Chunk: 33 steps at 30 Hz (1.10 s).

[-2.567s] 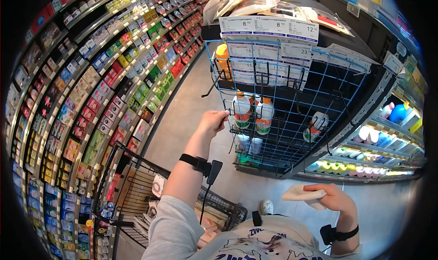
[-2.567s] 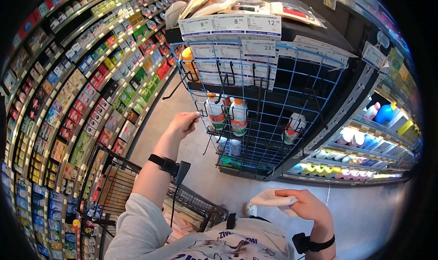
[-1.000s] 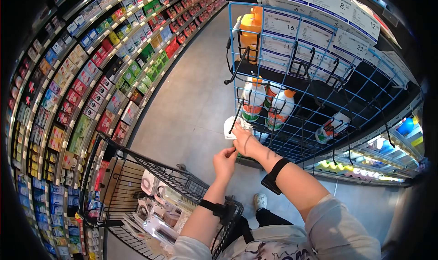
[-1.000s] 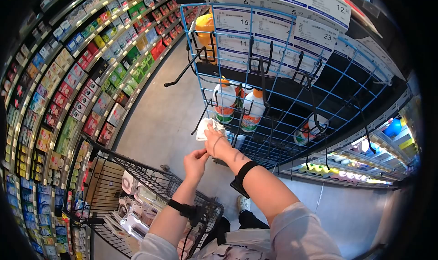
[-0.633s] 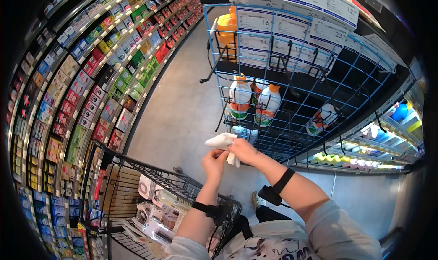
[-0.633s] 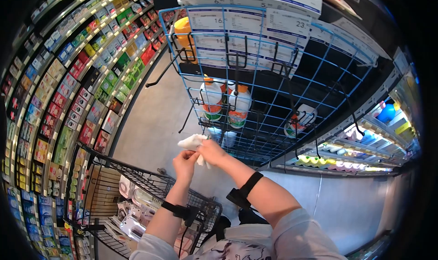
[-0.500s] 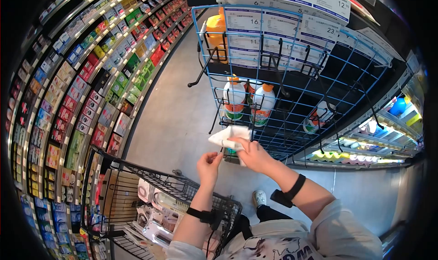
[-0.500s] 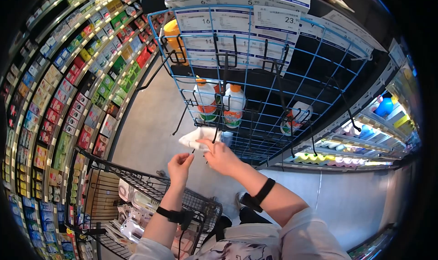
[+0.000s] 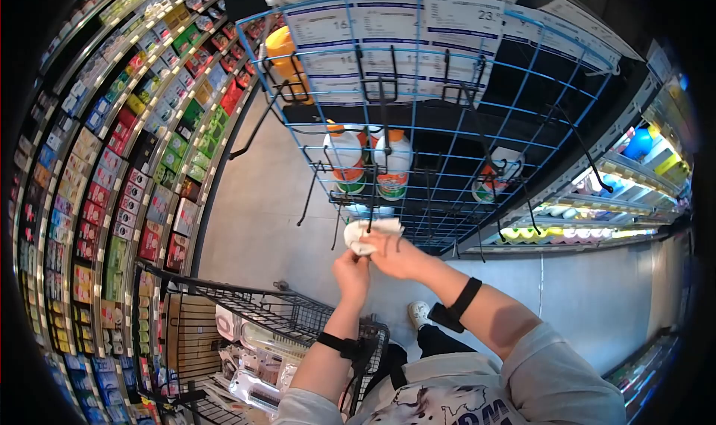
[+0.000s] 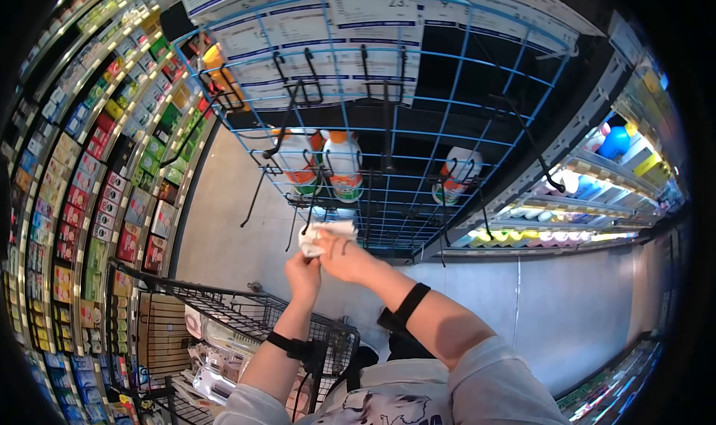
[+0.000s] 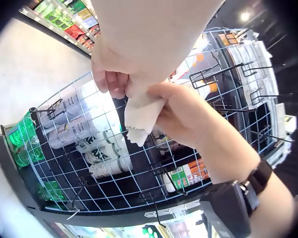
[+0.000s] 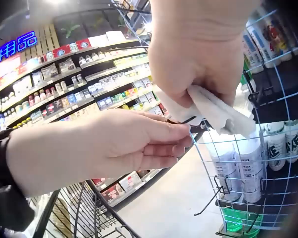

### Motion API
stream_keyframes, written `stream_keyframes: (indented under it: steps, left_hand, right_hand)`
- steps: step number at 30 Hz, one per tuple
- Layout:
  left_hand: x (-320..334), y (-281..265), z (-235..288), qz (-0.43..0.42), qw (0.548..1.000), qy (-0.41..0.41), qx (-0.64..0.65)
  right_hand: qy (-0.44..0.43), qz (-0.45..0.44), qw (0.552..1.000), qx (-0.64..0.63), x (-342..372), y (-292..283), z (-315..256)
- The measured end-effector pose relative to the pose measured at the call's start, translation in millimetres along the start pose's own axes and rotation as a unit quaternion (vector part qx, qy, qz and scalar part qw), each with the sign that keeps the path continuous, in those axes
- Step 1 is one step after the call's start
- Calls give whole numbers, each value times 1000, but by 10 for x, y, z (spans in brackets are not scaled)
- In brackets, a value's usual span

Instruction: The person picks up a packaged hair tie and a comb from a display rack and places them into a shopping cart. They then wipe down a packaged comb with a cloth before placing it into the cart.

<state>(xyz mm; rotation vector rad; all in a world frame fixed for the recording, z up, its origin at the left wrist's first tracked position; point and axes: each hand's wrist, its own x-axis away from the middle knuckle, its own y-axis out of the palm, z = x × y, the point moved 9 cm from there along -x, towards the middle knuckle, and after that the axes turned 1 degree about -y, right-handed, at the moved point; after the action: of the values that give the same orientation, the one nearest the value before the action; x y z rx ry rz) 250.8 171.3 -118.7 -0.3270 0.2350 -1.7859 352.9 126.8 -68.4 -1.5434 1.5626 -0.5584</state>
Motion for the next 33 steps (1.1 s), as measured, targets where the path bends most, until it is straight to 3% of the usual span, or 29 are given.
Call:
stream_keyframes:
  steps: [2, 3, 4, 5, 7, 9, 11, 12, 14, 15, 16, 18, 23, 25, 28, 29, 30, 31, 32, 33]
  left_hand:
    - [13, -37, -22, 13, 998, 3, -56]
    - [20, -16, -43, 10, 998, 4, -57]
    - [25, 1, -60, 3, 1000, 1, -3]
    - [22, 19, -78, -3, 999, -1, 50]
    - [44, 83, -179, -30, 999, -19, 24]
    - [117, 179, -227, -56, 998, -41, -1]
    - [294, 507, -22, -139, 990, -8, 11]
    - [346, 602, 73, -137, 990, 20, 8]
    - [369, 709, 229, -145, 989, 21, -22]
    - [377, 770, 269, -151, 987, 20, -51]
    - [384, 771, 349, -112, 992, 54, 35]
    - [374, 822, 297, -112, 992, 54, 8]
    - [452, 827, 361, -100, 991, 80, -44]
    - [486, 783, 334, -107, 992, 62, -24]
    - [493, 722, 281, -115, 990, 0, -77]
    - [492, 722, 283, -118, 990, 3, -76]
    - [500, 733, 307, -125, 990, 23, -57]
    - [512, 740, 329, -133, 989, 44, -38]
    - [523, 731, 309, -137, 989, 46, -36]
    - [560, 757, 310, -157, 979, 78, -104]
  right_hand:
    - [-10, 4, 999, 33, 67, -204, -179]
    - [136, -70, 982, -109, 56, -360, -103]
    - [275, -139, 918, -248, 170, -370, -66]
    - [277, -136, 918, -250, 219, -477, -97]
    - [218, -16, 960, -175, 301, -908, -69]
    - [78, 118, 981, -135, 326, -1218, -117]
    - [-39, 122, 986, 102, 352, -1016, 30]
    - [-38, 123, 986, 102, 353, -912, 140]
    - [67, 20, 990, 121, 287, -597, 448]
    - [70, 22, 990, 119, 260, -611, 434]
    - [76, -29, 992, 98, 226, -566, 414]
    - [92, -168, 976, 101, 178, -497, 371]
    - [61, -249, 958, 126, 335, -332, 275]
    - [134, -99, 986, -4, 387, -423, 337]
    - [161, -120, 979, -26, 490, -422, 261]
    - [188, -137, 971, -52, 532, -455, 222]
    - [180, -81, 977, -77, 536, -643, 118]
    - [183, -78, 977, -74, 570, -715, 111]
    - [256, -66, 937, -229, 682, -715, 212]
    - [321, -52, 867, -377, 811, -689, 264]
